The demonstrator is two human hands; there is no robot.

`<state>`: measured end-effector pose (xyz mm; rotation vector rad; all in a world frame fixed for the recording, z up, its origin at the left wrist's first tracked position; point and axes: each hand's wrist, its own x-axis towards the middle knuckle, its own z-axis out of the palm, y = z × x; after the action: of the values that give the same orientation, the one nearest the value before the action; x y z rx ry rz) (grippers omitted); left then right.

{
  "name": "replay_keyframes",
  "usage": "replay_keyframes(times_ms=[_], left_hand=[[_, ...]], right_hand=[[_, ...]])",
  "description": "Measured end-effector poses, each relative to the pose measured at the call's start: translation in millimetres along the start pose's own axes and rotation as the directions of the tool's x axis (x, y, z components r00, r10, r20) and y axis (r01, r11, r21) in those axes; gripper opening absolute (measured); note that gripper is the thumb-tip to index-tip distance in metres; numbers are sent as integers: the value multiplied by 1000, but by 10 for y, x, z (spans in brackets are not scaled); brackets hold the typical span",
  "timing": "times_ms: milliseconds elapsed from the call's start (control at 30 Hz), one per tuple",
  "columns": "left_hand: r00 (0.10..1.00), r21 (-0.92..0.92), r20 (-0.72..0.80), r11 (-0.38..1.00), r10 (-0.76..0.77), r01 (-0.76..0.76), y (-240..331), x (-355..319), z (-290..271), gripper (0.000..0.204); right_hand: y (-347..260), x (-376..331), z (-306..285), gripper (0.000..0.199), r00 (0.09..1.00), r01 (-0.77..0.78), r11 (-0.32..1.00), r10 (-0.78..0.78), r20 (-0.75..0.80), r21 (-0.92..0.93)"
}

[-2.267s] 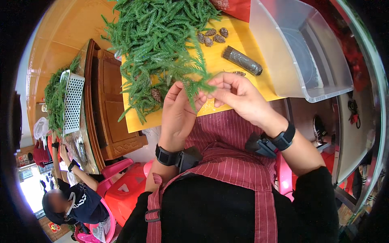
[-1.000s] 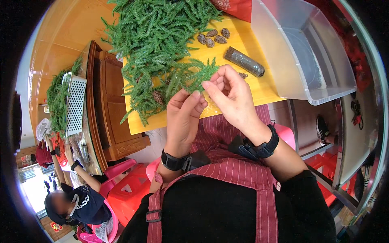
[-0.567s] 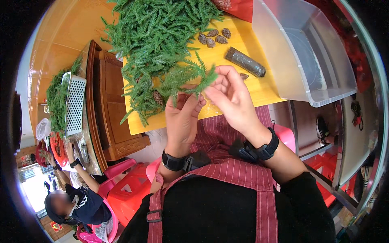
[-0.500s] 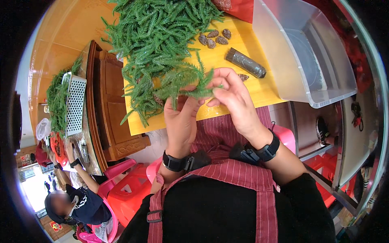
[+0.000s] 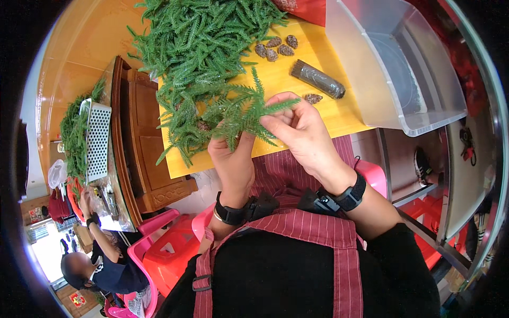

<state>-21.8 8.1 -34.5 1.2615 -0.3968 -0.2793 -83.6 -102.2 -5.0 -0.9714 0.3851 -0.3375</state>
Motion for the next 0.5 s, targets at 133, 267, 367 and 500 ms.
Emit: replay_keyframes(times_ms=[133, 267, 367, 500], left_hand=[[999, -62, -17, 997, -49, 47, 25, -17, 28, 24], [999, -68, -5, 996, -49, 49, 3, -24, 33, 24], [999, -42, -25, 998, -40, 39, 16, -27, 17, 26], [1000, 5, 13, 1000, 27, -27, 23, -19, -3, 28]], right_hand=[[47, 22, -47, 25, 1000, 9, 998, -8, 19, -62], [86, 21, -70, 24, 999, 41, 997, -39, 24, -63], [51, -1, -38, 24, 1000, -10, 1000, 10, 30, -1], [43, 5, -12, 23, 1000, -7, 1000, 7, 0, 20]])
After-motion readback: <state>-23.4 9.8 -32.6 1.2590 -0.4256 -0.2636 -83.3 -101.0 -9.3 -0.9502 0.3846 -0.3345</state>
